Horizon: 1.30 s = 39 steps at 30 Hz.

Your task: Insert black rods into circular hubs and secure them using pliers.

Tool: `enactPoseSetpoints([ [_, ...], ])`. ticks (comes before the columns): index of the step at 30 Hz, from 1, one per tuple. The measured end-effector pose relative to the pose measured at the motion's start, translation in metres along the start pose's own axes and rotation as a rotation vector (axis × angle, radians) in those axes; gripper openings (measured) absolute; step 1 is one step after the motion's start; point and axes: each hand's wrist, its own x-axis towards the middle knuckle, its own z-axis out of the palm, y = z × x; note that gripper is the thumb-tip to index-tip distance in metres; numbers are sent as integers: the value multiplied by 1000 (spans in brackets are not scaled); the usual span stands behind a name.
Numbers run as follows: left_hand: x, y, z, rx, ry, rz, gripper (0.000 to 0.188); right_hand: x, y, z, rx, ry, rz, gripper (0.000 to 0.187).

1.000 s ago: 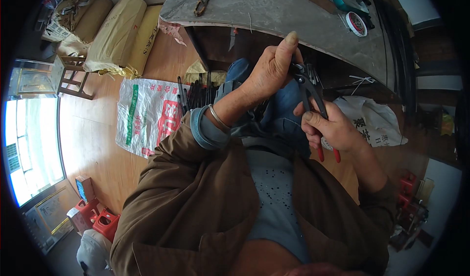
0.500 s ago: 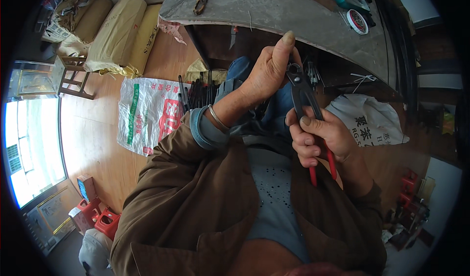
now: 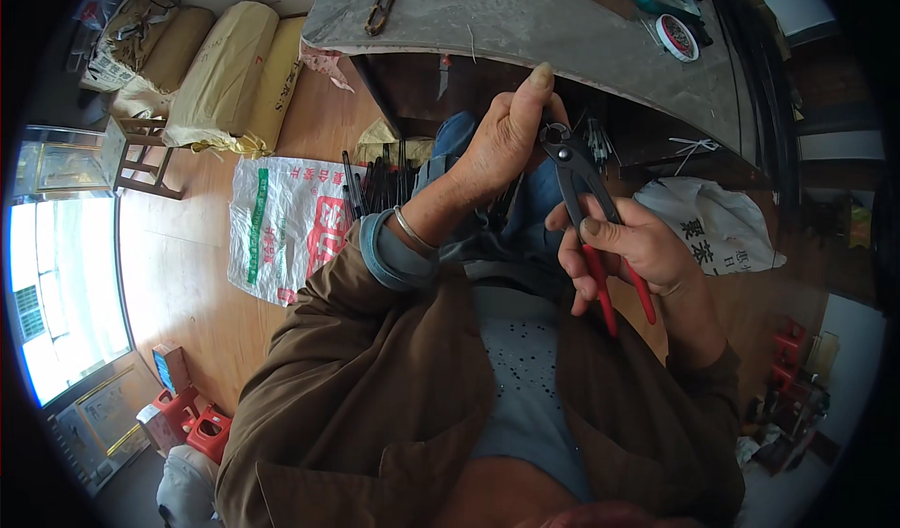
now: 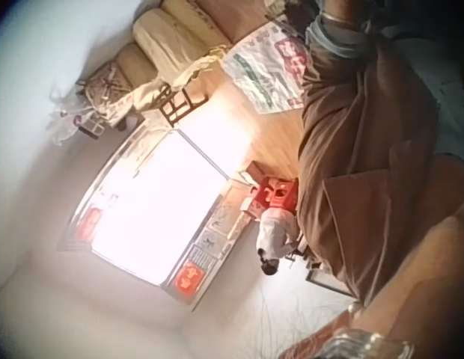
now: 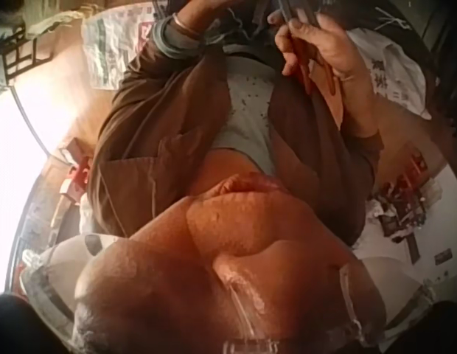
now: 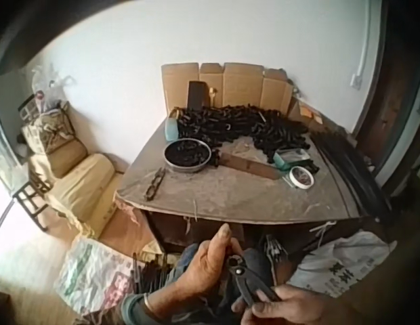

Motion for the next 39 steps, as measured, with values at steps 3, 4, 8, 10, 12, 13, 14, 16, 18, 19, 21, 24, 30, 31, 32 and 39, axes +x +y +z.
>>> enactPoseSetpoints([
  [3, 0, -1, 0, -9, 4, 4, 70, -1, -2, 0, -2, 5, 9, 39],
  [4, 1, -1, 0, -6, 5, 5, 70, -1, -3, 1, -3, 13, 16, 40],
  [8, 2, 0, 0, 0, -4, 13, 71, -2, -7, 0, 5, 3, 22, 41],
  [10, 2, 1, 1, -3, -8, 10, 71, -4, -10, 1, 13, 11, 30, 41],
  [12, 3, 0, 3, -56, 3, 53, 69, -4, -13, 2, 5, 7, 35, 41],
  [13, 3, 0, 3, -56, 3, 53, 69, -5, -14, 3, -4, 3, 42, 40],
  [14, 3, 0, 4, -58, 1, 47, 69, -5, -14, 3, -3, 4, 41, 40],
  [16, 1, -1, 5, -59, -2, 40, 69, -8, -12, 2, -19, 4, 56, 35],
  [18, 0, -1, 8, -43, -6, 65, 69, -9, -9, 0, -20, 19, 69, 32],
  [19, -1, -1, 10, -43, -9, 63, 69, -9, -6, -1, -21, 33, 84, 29],
  [21, -4, -1, 14, -69, 29, 53, 67, -12, -11, 3, -93, 79, 101, 26],
  [24, 1, -8, 11, -38, 41, 106, 66, -4, -22, 7, -480, 271, 109, 24],
  [30, 8, 1, 7, -52, 97, 77, 65, 2, -38, -4, -687, 301, 141, 22],
  [31, 11, 2, 6, -53, 95, 76, 65, 1, -37, -2, -616, 286, 93, 22],
  [32, 11, 1, 5, -68, 76, 58, 66, 0, -35, -1, -543, 268, 48, 24],
  [39, 10, -3, 8, -40, 27, 39, 69, -15, -49, -12, -549, 172, 152, 24],
])
